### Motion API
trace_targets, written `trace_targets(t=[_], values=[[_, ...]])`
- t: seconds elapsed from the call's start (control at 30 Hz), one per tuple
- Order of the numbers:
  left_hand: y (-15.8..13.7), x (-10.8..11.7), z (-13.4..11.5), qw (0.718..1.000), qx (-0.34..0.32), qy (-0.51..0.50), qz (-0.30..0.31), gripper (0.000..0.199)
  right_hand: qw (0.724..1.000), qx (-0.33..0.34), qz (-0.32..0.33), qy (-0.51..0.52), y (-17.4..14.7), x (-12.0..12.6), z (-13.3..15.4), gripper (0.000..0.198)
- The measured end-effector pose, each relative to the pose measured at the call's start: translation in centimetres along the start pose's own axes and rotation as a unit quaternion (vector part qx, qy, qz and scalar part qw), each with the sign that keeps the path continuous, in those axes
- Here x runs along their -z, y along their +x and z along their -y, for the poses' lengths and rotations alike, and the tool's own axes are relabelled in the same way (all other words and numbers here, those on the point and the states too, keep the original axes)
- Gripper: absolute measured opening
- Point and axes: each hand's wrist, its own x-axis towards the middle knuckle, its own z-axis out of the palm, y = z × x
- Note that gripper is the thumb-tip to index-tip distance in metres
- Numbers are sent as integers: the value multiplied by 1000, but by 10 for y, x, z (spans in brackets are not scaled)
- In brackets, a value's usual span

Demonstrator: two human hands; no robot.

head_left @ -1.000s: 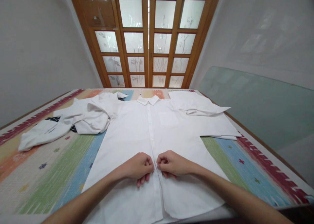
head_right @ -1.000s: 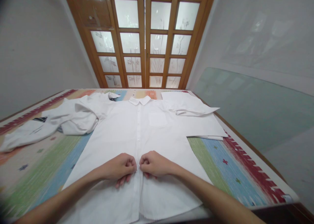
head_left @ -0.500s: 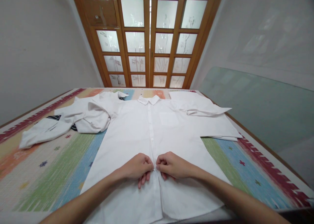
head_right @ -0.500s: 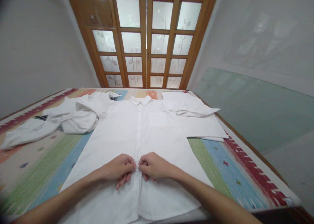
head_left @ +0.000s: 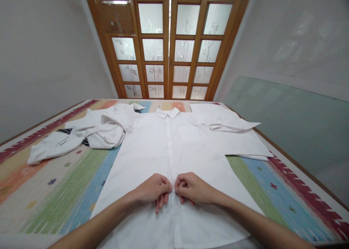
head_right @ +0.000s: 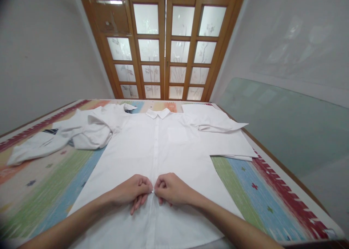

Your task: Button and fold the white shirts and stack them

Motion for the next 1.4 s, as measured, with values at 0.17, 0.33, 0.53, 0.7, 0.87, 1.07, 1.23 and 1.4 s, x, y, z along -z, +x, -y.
trace_targets(t=[0.17, 0.33, 0.53, 0.7, 0.87, 1.07, 1.23, 1.4], values=[[-3, -4, 1, 1000, -10, -6, -8, 18, 1000, 6, -3, 8, 0, -2, 0, 6], [-6, -12, 0, 998, -26, 16, -59, 21, 999, -12, 4, 29, 5, -3, -3, 6], [-16, -18, -2, 992, -57, 2, -112, 33, 996, -17, 23, 80, 6, 2, 1, 9], [-26, -23, -4, 982, -62, 65, -168, 33, 996, -16, 14, 83, 6, 0, 2, 9], [-28, -27, -3, 968, -58, 129, -206, 33, 997, -17, 3, 75, 7, -2, -3, 8], [-25, -33, 1, 956, -99, 164, -220, 30, 998, -1, 13, 67, 8, -2, -4, 10], [-22, -36, 4, 961, -108, 130, -219, 32, 997, -15, 14, 70, 9, -2, -2, 17], [-24, -34, -2, 949, -98, 206, -220, 34, 998, -23, 9, 64, 7, -3, -2, 17]])
